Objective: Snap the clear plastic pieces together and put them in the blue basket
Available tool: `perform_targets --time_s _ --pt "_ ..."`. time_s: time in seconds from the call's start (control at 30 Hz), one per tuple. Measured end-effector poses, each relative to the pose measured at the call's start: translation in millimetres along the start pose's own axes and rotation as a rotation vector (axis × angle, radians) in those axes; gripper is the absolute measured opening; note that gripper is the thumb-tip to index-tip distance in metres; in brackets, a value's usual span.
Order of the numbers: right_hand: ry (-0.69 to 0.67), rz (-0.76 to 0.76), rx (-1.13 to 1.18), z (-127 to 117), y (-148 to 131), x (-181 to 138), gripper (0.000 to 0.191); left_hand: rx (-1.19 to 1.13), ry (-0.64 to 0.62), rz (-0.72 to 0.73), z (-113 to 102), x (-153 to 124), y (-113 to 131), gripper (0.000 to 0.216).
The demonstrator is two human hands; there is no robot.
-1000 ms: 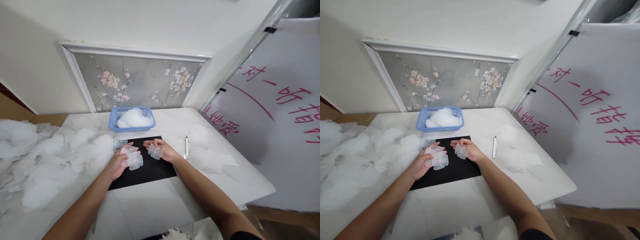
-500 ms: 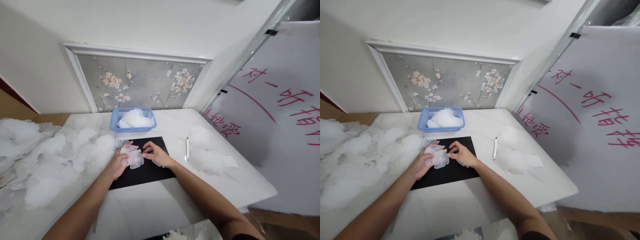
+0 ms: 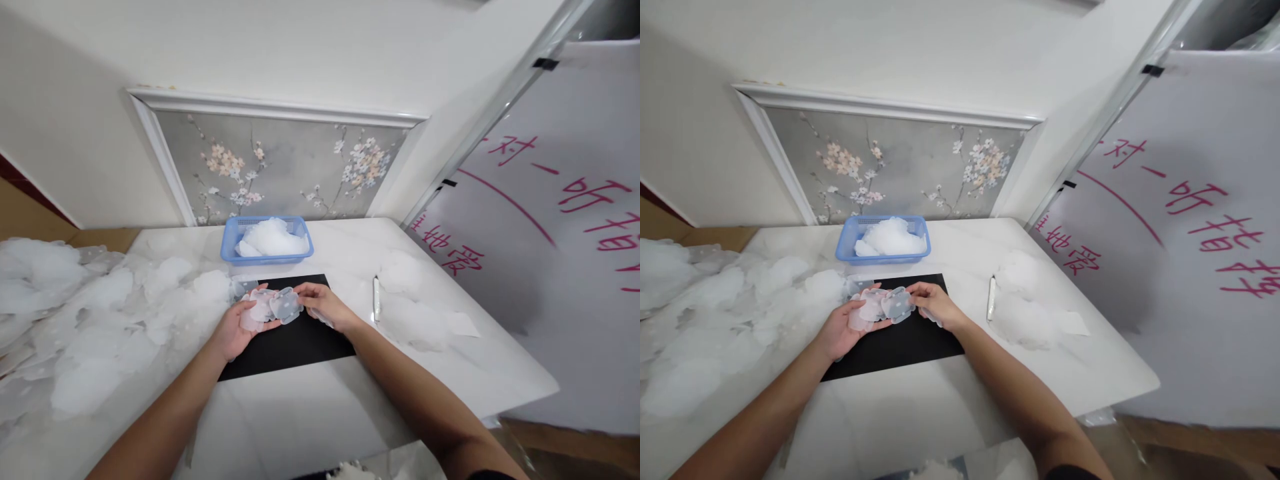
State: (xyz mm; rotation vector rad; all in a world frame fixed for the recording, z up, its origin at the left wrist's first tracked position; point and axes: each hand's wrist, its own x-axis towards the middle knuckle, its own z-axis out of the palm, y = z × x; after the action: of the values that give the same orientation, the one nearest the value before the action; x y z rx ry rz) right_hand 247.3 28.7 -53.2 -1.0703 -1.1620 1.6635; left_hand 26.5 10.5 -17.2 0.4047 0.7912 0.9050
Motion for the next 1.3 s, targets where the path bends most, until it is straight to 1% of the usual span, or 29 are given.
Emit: perform_targets --time_s 0.07,0.17,0.33,0.53,0.63,0.67,0.73,0.8,0.87,0.93,1.07,1.17,1.3 --pt "0.003 0.01 0.03 1.2 -1.6 -0.9 0.018 -0.011 -0.011 0.006 -0.6 0.4 -0.4 0.047" --pt "0.014 -0.04 0.099 4.1 -5.8 -2.9 0.007 -0.012 -0.04 0.023 -2.0 1.1 -1.7 0.039" --pt "-0.022 -0.172 0.121 6.0 -12.9 -6.2 0.009 0.01 -0.068 0.014 -4.0 1.1 -3.5 0.032" --pt "-0.018 -0.15 0.166 4.7 -11.6 -5.2 0.006 -0.01 -0.078 -0.034 -4.5 0.9 -1.6 0.036" --pt "0.014 -0.188 0.047 4.2 -10.3 -5.8 0.002 -0.022 -0.083 -0.051 -4.4 1.0 -0.7 0.04" --pt "0.035 -0.211 -0.016 4.4 -10.4 -6.4 0.004 -0.025 -0.087 -0.057 -4.5 1.0 -0.5 0.041" --pt "0.067 -0.258 -0.126 5.9 -10.8 -8.0 0.019 -0.034 -0.101 -0.066 -5.1 1.0 -0.2 0.043" --pt "0.041 -0.27 -0.186 8.9 -10.7 -9.2 0.032 -0.038 -0.124 -0.075 -6.2 0.9 -0.2 0.045" --pt "-0.025 -0.234 -0.214 13.1 -9.1 -9.5 0.04 -0.031 -0.155 -0.083 -6.9 0.2 -0.6 0.047" --pt "-0.056 -0.184 -0.212 17.9 -6.3 -8.9 0.041 -0.007 -0.183 -0.097 -6.5 -1.4 -1.1 0.048" --pt "-0.038 -0.087 -0.151 25.1 -0.5 -6.4 0.033 0.058 -0.2 -0.139 -3.3 -4.5 -1.7 0.046" --pt "0.012 -0.015 -0.077 24.1 1.4 -4.1 0.037 0.054 -0.191 -0.134 -4.4 -3.1 -1.6 0.045" --pt "0.074 0.087 0.054 15.2 -0.6 -1.5 0.043 0.012 -0.214 -0.131 -9.5 1.5 -1.7 0.049"
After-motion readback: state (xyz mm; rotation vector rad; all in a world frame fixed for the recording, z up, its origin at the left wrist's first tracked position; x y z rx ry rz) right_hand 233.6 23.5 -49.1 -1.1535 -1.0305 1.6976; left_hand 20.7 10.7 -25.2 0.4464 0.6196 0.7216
